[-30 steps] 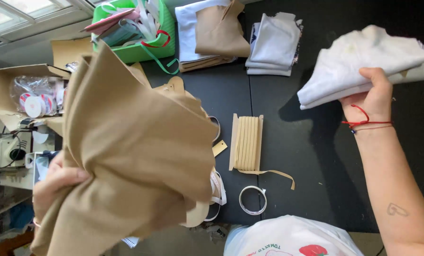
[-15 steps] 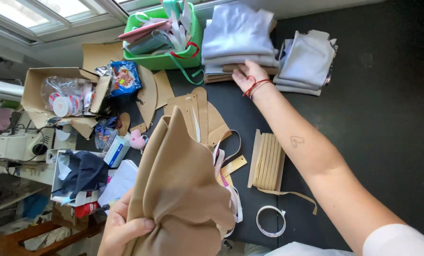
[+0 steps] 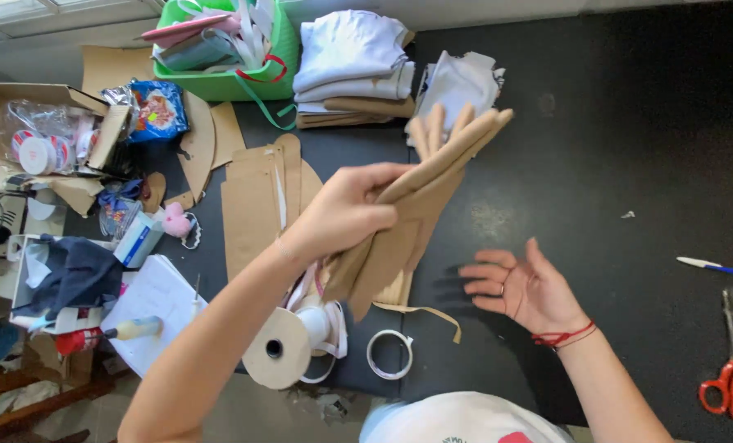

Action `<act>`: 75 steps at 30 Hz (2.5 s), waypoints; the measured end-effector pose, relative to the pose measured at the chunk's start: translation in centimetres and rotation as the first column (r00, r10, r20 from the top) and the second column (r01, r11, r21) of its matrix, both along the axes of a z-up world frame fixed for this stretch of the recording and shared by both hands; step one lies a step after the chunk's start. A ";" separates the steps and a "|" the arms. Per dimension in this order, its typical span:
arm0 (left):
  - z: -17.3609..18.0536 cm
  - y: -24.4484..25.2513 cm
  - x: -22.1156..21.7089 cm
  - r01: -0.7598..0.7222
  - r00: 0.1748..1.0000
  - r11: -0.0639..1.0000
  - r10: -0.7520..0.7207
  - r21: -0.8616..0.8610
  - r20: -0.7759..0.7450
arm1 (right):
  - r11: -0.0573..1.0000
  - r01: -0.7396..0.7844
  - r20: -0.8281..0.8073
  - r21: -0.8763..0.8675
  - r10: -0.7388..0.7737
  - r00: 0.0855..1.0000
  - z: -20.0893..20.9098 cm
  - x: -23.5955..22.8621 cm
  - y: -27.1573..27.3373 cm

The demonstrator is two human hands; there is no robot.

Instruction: Measuring and cutting elastic strips to the correct length for garment components using scissors.

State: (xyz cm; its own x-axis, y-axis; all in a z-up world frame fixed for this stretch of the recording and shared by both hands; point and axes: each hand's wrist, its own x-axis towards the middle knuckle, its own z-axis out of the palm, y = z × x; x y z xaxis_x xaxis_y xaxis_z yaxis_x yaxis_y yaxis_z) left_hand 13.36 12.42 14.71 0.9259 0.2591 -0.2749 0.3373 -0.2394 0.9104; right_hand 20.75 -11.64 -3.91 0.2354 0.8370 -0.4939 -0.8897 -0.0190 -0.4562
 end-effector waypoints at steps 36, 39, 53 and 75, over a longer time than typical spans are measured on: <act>-25.0 -15.1 -23.5 -0.937 0.045 -0.012 0.987 0.349 0.156 | 0.835 -0.279 0.866 -0.475 0.499 0.020 1.1 -7.7 -2.8; -22.7 -13.0 -24.2 -0.835 0.267 0.113 0.939 0.538 0.217 | 0.817 -0.367 0.896 -0.444 0.416 -0.158 0.9 -9.8 1.6; -21.1 -12.7 -26.0 -0.346 0.880 0.454 0.460 0.821 0.117 | 0.807 -0.418 0.712 -0.418 0.006 -0.702 -0.3 -14.9 11.6; -23.6 -7.3 -31.2 -0.301 0.670 0.161 0.737 0.940 0.089 | 0.904 0.136 0.849 -0.407 0.428 -0.309 1.2 1.4 -11.7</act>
